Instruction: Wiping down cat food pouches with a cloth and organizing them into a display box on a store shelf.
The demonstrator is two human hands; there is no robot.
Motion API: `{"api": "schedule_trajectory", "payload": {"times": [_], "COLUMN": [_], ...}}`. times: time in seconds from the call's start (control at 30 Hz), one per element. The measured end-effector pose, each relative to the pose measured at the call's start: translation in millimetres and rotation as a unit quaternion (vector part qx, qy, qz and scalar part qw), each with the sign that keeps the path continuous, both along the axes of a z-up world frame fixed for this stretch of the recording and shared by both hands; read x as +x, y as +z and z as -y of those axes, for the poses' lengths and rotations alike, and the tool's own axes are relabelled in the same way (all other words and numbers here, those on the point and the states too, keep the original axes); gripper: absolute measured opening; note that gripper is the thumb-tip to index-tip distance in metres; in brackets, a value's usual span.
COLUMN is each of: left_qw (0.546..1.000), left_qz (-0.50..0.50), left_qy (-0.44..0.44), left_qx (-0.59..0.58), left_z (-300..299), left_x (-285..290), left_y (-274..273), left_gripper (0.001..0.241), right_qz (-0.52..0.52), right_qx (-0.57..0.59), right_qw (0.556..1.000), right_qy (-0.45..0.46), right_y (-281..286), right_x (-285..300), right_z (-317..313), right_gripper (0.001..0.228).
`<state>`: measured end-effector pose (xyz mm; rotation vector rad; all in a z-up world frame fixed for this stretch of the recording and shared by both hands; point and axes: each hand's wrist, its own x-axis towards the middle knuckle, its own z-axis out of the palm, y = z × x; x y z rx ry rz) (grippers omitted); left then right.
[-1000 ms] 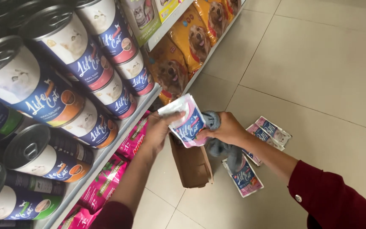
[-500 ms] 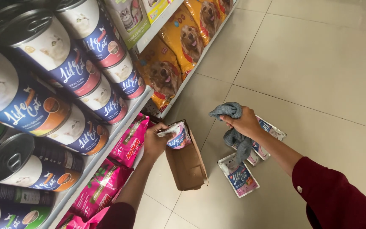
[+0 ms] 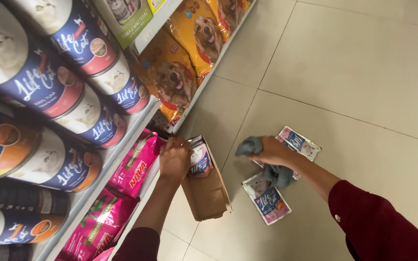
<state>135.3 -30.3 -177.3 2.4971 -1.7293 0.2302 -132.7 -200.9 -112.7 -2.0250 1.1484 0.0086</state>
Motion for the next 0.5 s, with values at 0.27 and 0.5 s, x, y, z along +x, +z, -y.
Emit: {"api": "schedule_trajectory", "payload": {"times": [0.27,0.5], "left_qw": [0.997,0.996], "left_qz": [0.004,-0.046], "left_qy": [-0.066,-0.078], "left_qx": [-0.029,-0.015], "left_z": [5,-4], "left_x": [11,9], "left_y": [-9,5], "left_gripper": [0.018,0.016], "right_qz": [-0.297,-0.249], "right_qx": [-0.062,-0.085], "right_qw": [0.867,0.9], "right_qy": [0.396,0.348], "right_y": [-67,-132], "right_x": [-26,-44], "right_z": [-35,-13], "right_gripper": [0.13,0.105]}}
